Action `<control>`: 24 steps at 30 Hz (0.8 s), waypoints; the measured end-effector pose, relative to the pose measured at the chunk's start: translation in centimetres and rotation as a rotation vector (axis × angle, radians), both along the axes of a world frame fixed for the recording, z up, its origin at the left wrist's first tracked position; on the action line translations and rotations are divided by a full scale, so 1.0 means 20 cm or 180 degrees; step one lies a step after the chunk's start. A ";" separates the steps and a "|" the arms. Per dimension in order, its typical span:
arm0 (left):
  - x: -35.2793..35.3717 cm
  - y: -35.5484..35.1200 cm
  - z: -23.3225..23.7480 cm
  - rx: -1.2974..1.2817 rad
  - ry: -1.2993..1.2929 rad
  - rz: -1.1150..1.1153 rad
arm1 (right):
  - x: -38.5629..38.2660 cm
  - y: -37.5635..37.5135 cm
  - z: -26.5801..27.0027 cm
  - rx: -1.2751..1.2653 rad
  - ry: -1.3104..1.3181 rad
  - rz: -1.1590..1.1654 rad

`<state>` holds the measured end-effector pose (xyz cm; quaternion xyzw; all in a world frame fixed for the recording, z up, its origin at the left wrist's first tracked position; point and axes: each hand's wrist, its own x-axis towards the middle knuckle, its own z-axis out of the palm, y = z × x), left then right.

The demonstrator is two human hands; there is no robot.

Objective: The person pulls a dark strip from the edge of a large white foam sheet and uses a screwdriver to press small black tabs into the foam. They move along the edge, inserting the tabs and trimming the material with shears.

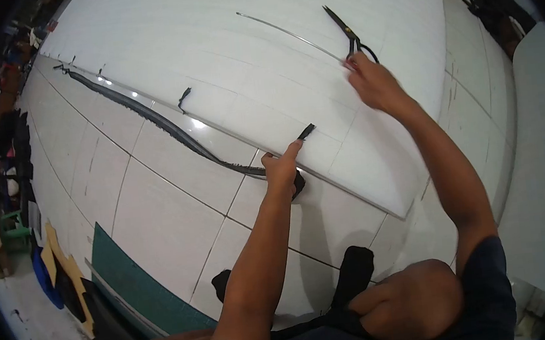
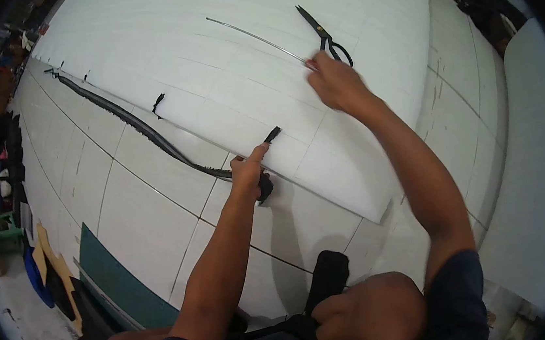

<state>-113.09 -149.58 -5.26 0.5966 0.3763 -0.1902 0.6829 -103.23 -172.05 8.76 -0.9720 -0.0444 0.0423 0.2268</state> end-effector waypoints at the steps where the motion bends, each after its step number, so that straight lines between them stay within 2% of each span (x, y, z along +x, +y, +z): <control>1: 0.00 -0.01 0.00 0.0051 -0.0041 0.0028 | -0.13 -0.07 0.11 -0.0091 0.0121 0.0041; 2: -0.01 -0.02 -0.01 0.0109 -0.0064 0.0053 | -0.31 -0.10 0.22 -0.0131 -0.0259 0.0222; 7: -0.04 -0.02 0.04 0.0116 -0.0164 0.0078 | -0.84 -0.23 0.72 -0.1147 -0.0194 0.0952; 11: -0.04 -0.01 -0.05 0.0052 -0.0344 0.0078 | -1.01 -0.24 0.80 -0.1804 -0.0491 0.1237; 13: -0.05 -0.01 -0.01 0.0020 -0.0334 0.0055 | -1.03 -0.23 0.80 -0.1959 -0.0625 0.1346; 15: -0.04 0.01 0.03 0.0036 -0.0221 0.0021 | -1.03 -0.19 0.79 -0.1944 -0.0683 0.1319; 18: -0.03 -0.02 -0.03 0.0439 -0.0345 0.0123 | -1.01 -0.14 0.81 -0.2018 -0.0717 0.1370; 24: -0.04 0.00 0.03 0.0406 -0.0289 0.0077 | -0.99 -0.08 0.83 -0.2197 -0.0578 0.1446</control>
